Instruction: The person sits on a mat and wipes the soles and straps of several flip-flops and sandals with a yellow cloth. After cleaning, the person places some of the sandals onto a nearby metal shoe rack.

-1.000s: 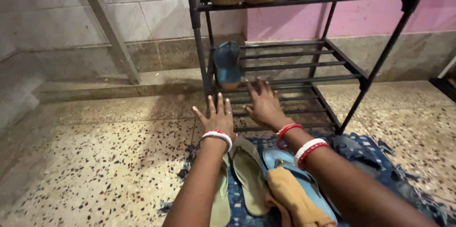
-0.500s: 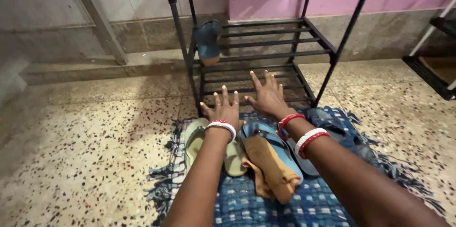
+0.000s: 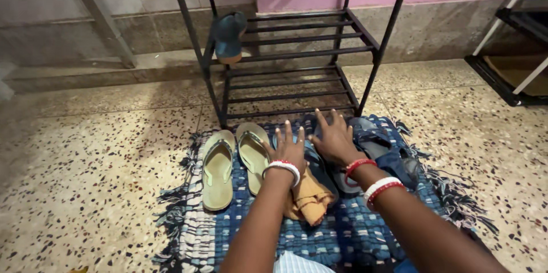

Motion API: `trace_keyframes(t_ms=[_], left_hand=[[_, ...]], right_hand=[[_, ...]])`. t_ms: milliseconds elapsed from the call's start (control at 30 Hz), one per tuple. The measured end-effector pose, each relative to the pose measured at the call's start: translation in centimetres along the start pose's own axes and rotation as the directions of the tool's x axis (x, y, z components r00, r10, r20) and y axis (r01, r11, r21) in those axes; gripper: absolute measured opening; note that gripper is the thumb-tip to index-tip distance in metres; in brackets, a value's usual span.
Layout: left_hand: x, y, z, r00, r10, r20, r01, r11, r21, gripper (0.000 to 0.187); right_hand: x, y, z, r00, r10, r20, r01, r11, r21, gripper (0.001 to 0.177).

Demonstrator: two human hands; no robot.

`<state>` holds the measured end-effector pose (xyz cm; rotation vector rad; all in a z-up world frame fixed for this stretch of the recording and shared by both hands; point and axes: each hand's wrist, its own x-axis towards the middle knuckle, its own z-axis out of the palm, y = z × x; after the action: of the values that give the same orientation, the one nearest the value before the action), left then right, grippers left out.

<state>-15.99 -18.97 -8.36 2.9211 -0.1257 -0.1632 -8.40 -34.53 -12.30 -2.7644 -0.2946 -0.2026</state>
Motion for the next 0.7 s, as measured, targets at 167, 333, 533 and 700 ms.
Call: trace_keyframes(t_ms=[167,333,533,700], left_hand=[[-1.0,0.5,1.6,0.991,-0.039,0.127,0.036,0.999,0.029,0.097],[-0.9,-0.1,4.2,0.983,-0.091,0.157,0.100,0.994,-0.048,0.084],[0.5,-1.3,7.3,0.991,-0.077,0.112,0.095,0.982,-0.163,0.066],[0.8,-1.7,8.4,0.996,-0.074,-0.042,0.060,0.963,-0.262,0.060]], right_hand=[[-1.3,2.6,3.0,0.998,0.041,0.042,-0.038,0.997,-0.066,0.088],[-2.4,3.6,5.5,0.998,-0.028,0.064,0.031,0.998,-0.057,0.080],[-3.6,2.8,6.3,0.990,-0.074,0.123,0.092,0.984,-0.154,0.066],[-4.7,2.6,6.7,0.992,-0.122,-0.013,0.121,0.991,-0.063,0.038]])
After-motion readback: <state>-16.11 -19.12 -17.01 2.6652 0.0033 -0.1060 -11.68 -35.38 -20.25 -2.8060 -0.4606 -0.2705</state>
